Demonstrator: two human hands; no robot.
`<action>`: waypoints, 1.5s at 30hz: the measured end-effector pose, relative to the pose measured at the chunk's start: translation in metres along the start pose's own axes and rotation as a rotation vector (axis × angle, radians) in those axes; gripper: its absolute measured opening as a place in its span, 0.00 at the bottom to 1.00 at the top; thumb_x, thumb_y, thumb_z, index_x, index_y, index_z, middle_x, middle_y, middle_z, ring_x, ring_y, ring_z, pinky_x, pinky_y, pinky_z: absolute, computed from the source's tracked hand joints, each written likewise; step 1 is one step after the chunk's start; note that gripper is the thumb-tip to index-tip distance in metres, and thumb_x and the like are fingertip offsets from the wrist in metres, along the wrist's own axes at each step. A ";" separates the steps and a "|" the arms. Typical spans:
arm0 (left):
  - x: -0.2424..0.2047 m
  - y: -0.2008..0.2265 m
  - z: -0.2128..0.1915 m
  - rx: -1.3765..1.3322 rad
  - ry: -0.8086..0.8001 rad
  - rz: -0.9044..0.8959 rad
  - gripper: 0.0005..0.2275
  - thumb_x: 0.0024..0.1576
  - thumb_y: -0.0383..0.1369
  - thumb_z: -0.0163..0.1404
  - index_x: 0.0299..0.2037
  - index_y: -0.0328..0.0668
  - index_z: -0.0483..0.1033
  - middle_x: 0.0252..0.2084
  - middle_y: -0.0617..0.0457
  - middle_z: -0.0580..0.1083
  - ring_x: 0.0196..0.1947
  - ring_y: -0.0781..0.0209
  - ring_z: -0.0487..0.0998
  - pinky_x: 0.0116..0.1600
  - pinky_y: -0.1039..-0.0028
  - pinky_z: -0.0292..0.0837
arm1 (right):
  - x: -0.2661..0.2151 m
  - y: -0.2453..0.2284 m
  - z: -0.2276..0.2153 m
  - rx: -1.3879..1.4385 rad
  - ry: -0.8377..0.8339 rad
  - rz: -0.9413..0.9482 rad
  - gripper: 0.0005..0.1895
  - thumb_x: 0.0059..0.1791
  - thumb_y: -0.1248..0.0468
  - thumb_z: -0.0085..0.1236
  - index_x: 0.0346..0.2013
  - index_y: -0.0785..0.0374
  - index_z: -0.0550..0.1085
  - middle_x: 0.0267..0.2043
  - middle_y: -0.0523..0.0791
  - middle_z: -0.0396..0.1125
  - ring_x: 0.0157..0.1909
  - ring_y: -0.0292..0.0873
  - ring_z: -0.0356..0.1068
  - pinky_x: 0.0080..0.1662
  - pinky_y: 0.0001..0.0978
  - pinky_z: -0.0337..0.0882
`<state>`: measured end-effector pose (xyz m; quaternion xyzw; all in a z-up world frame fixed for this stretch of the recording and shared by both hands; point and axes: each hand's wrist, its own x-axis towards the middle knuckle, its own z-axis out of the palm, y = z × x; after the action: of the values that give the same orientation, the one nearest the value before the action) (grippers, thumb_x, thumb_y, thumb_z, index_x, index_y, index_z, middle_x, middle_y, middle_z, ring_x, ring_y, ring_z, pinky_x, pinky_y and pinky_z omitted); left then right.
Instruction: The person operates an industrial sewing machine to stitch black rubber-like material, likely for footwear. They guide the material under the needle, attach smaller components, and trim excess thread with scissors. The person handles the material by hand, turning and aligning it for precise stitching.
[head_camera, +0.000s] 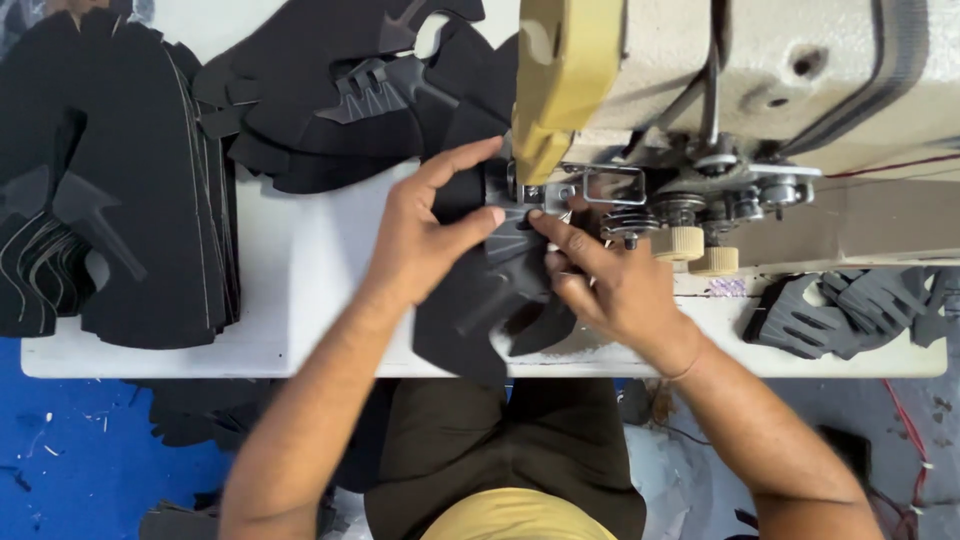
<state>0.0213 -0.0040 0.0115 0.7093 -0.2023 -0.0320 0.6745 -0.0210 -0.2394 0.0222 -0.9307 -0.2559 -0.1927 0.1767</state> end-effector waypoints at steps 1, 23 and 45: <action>-0.007 0.000 0.012 0.045 0.118 -0.021 0.24 0.53 0.23 0.61 0.63 0.38 0.74 0.62 0.48 0.76 0.64 0.55 0.75 0.71 0.68 0.65 | -0.004 0.016 0.004 0.304 -0.196 0.093 0.26 0.49 0.61 0.57 0.64 0.49 0.70 0.54 0.44 0.71 0.45 0.44 0.74 0.42 0.34 0.73; -0.016 -0.035 0.119 0.137 0.947 0.033 0.24 0.62 0.25 0.57 0.69 0.37 0.66 0.64 0.40 0.64 0.66 0.46 0.70 0.72 0.63 0.66 | 0.045 0.060 -0.005 0.252 -0.450 -0.059 0.24 0.51 0.59 0.58 0.63 0.54 0.74 0.55 0.48 0.71 0.49 0.49 0.71 0.52 0.42 0.70; 0.013 -0.012 -0.034 0.286 0.218 0.074 0.25 0.51 0.29 0.58 0.62 0.45 0.74 0.50 0.50 0.75 0.52 0.53 0.78 0.58 0.67 0.74 | 0.028 -0.042 -0.010 0.212 -0.288 0.108 0.36 0.44 0.53 0.69 0.64 0.60 0.71 0.30 0.46 0.71 0.26 0.46 0.71 0.31 0.39 0.69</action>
<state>0.0467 0.0235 0.0055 0.7892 -0.1566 0.0988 0.5855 -0.0244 -0.1981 0.0537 -0.9372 -0.2472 -0.0198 0.2452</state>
